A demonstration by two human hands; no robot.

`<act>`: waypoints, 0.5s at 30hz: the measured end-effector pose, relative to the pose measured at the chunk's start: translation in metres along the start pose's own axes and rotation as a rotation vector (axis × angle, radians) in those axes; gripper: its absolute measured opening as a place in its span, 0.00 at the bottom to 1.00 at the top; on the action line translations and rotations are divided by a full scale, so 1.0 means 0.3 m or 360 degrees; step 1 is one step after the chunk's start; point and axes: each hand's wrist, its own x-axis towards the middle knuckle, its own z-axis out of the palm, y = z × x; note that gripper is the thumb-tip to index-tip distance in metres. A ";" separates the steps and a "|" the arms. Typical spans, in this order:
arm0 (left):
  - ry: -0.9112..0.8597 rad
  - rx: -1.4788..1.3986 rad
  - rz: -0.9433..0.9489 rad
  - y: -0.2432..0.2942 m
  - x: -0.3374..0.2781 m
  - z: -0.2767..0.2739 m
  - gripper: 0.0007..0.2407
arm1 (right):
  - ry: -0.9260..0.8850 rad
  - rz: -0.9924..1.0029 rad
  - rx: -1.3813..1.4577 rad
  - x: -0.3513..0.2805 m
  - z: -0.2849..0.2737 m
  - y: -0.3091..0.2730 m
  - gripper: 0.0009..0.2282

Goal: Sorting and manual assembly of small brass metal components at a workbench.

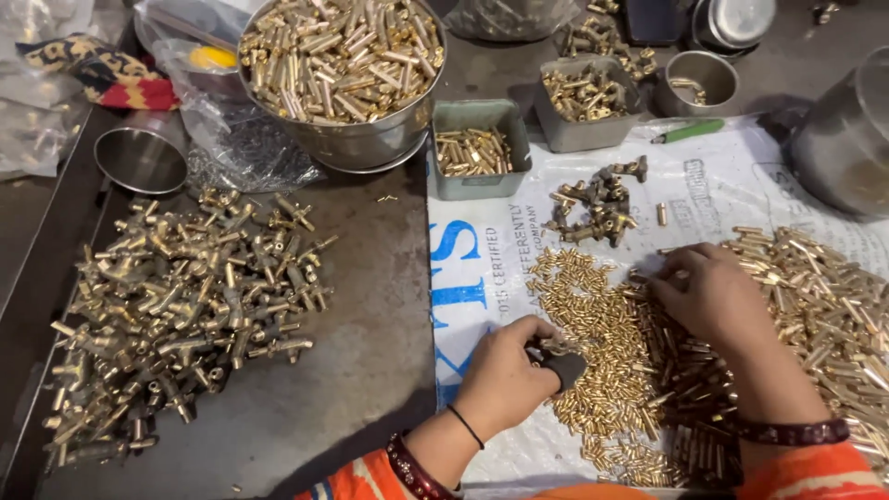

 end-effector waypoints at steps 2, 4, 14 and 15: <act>-0.0058 0.0021 -0.0176 0.029 0.007 -0.013 0.13 | -0.0079 0.0098 0.0416 -0.037 -0.019 -0.059 0.12; -0.0115 0.0039 -0.0372 0.025 0.005 -0.022 0.13 | -0.0182 0.0195 0.0835 -0.087 -0.013 -0.134 0.12; -0.0223 0.0200 -0.0206 -0.030 0.011 -0.013 0.14 | -0.0572 0.0106 0.2199 -0.163 0.126 -0.187 0.07; -0.0272 0.0141 -0.0181 -0.035 0.013 -0.010 0.14 | -0.0590 0.0123 0.2238 -0.162 0.131 -0.175 0.06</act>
